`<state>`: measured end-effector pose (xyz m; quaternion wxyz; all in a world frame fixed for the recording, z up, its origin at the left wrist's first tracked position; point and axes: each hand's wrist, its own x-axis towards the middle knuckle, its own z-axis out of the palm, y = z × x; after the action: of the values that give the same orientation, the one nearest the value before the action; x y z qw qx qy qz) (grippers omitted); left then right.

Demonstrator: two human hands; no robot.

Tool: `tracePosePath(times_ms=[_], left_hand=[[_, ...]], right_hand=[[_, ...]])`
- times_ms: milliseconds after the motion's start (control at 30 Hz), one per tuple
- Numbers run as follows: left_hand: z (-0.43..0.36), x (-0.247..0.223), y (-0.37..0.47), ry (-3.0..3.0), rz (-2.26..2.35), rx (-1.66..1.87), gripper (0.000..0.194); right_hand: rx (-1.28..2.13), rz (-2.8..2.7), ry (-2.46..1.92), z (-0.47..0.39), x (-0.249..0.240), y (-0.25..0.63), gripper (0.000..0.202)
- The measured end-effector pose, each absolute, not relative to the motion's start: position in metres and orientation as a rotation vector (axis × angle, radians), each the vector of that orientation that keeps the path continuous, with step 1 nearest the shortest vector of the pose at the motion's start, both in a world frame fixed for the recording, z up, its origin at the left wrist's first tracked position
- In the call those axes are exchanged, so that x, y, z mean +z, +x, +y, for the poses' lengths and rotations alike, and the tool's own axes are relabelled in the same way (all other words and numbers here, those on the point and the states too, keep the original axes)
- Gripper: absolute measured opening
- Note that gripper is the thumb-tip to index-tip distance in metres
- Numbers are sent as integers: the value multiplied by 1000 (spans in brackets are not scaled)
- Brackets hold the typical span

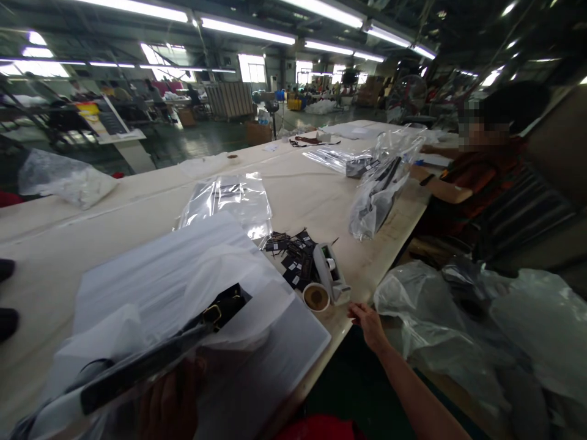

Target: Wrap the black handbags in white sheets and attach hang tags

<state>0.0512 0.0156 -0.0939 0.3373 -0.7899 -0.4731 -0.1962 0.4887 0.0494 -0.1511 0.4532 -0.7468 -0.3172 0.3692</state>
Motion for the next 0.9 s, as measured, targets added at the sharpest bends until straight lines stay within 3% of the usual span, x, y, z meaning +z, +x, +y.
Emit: tracePosePath(times_ms=[333, 433, 600, 733, 900], left_hand=[[20, -93, 60, -1997, -1265, -495, 64], [19, -100, 59, -2031, -1359, -493, 60], [14, -106, 55, -2086, -1362, -583, 53], [12, -109, 51, -2165, -1337, -690, 51], [11, -116, 45, -2239, -1305, -800, 52]], right_hand=[[880, -933, -2075, 31, -155, 488, 21], [1103, -1260, -1947, 14, -135, 433, 28], [1568, -1528, -1367, 2, -69, 291, 28], [1547, -1500, -1115, 20, -37, 213, 26], [1350, -1376, -1340, 46, -55, 176, 34]])
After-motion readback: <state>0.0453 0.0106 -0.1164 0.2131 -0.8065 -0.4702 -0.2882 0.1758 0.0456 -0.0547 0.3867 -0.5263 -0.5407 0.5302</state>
